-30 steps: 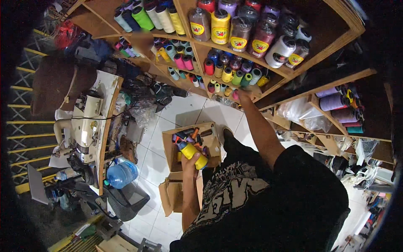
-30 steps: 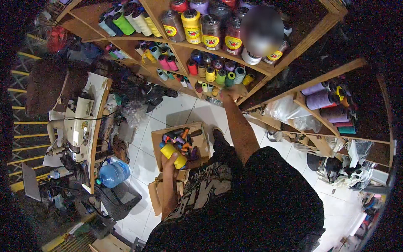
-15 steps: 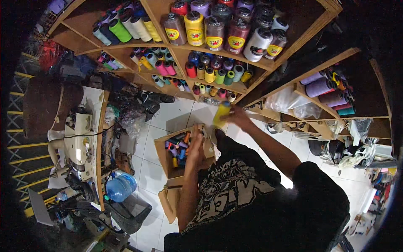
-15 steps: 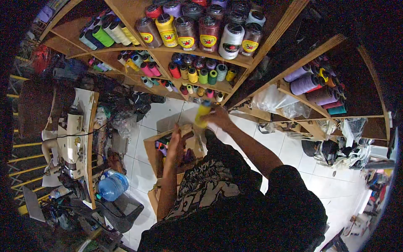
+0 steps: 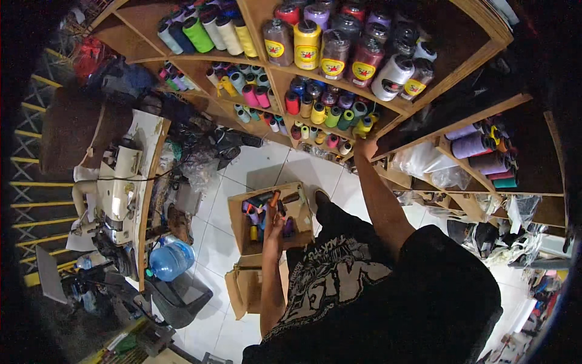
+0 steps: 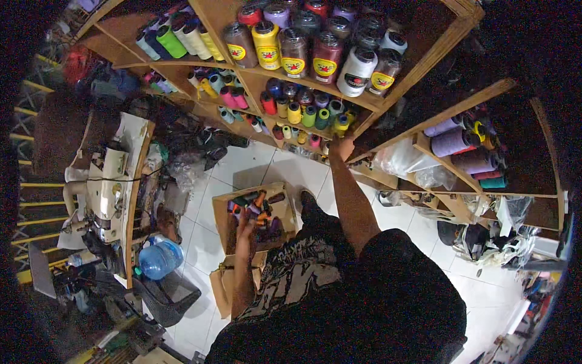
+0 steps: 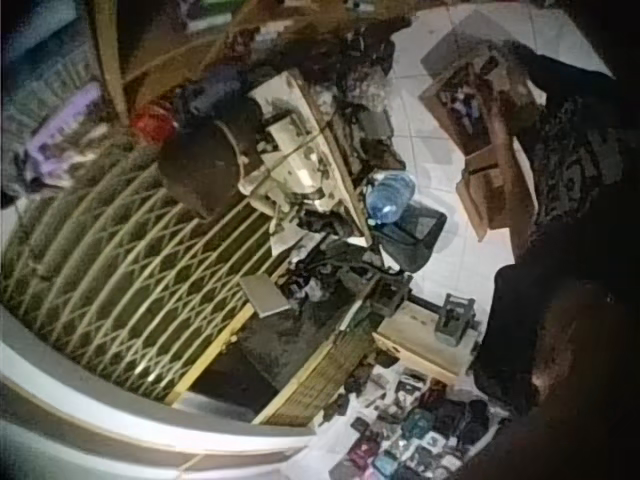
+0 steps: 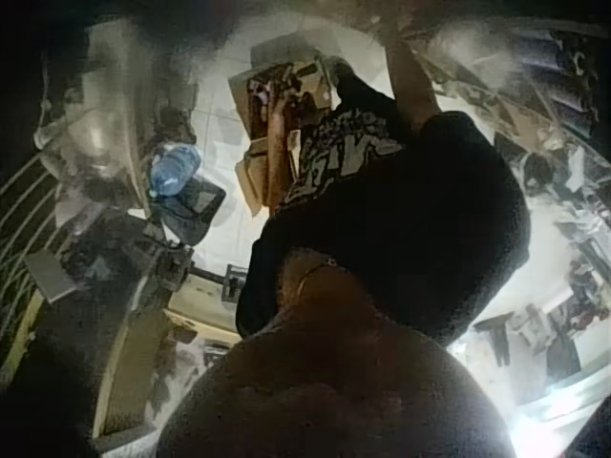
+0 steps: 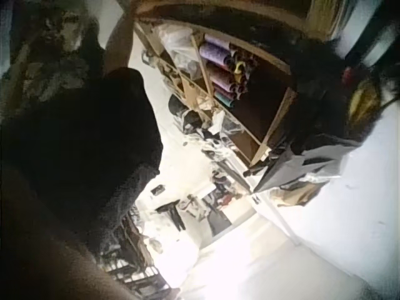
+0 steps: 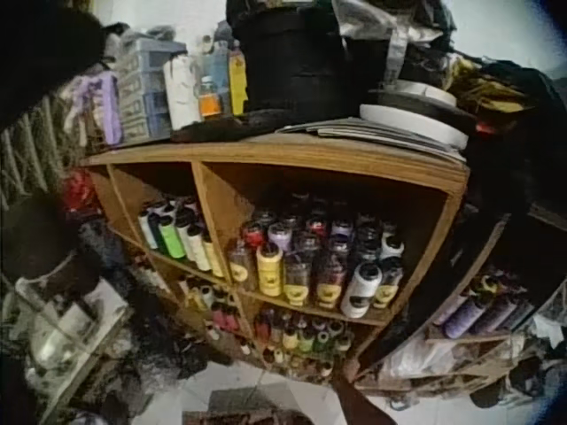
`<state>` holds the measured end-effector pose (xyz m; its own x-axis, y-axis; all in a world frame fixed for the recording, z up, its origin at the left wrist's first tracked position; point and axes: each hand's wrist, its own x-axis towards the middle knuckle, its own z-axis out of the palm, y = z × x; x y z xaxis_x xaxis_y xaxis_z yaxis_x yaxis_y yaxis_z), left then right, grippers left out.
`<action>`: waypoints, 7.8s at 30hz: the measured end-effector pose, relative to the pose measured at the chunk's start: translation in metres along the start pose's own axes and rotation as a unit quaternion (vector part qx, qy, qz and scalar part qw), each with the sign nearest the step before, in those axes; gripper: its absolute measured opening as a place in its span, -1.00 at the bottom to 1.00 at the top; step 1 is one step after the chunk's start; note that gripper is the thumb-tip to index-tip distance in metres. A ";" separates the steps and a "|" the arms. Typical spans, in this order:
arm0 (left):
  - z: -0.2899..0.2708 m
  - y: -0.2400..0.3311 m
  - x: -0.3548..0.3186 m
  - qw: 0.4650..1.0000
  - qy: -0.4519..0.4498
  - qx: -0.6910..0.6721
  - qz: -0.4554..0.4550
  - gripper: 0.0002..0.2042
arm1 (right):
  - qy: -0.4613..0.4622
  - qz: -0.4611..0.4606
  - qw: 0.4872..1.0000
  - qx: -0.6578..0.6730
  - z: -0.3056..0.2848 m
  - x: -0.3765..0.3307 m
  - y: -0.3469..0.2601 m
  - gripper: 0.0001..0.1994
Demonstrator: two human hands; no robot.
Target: The person takes thread spools of various colors out of a cardboard box and places them onto a wooden shelf. They handle the spools by hand, sorting them from the box and arranging them on the shelf.
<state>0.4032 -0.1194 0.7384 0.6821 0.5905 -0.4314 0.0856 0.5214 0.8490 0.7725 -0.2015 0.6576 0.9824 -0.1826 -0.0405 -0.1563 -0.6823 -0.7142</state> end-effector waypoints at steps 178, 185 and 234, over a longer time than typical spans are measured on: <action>-0.334 0.037 0.145 0.865 0.184 -0.464 0.047 -0.40 | -0.821 -0.043 0.570 -0.005 0.155 -0.396 -0.332 -0.35; -0.290 0.171 0.143 0.872 -0.072 -0.428 0.226 -0.26 | -0.770 -0.072 0.622 0.120 0.107 -0.378 -0.386 -0.49; -0.348 0.365 0.362 0.821 0.032 -0.480 0.309 -0.32 | -0.633 -0.510 0.581 -0.030 0.258 -0.301 -0.714 -0.63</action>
<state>0.4284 0.4989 0.7859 0.3382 0.9397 -0.0498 -0.8944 0.3375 0.2934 0.6149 0.5232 0.9989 -0.1512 0.9803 -0.1267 0.6082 -0.0087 -0.7937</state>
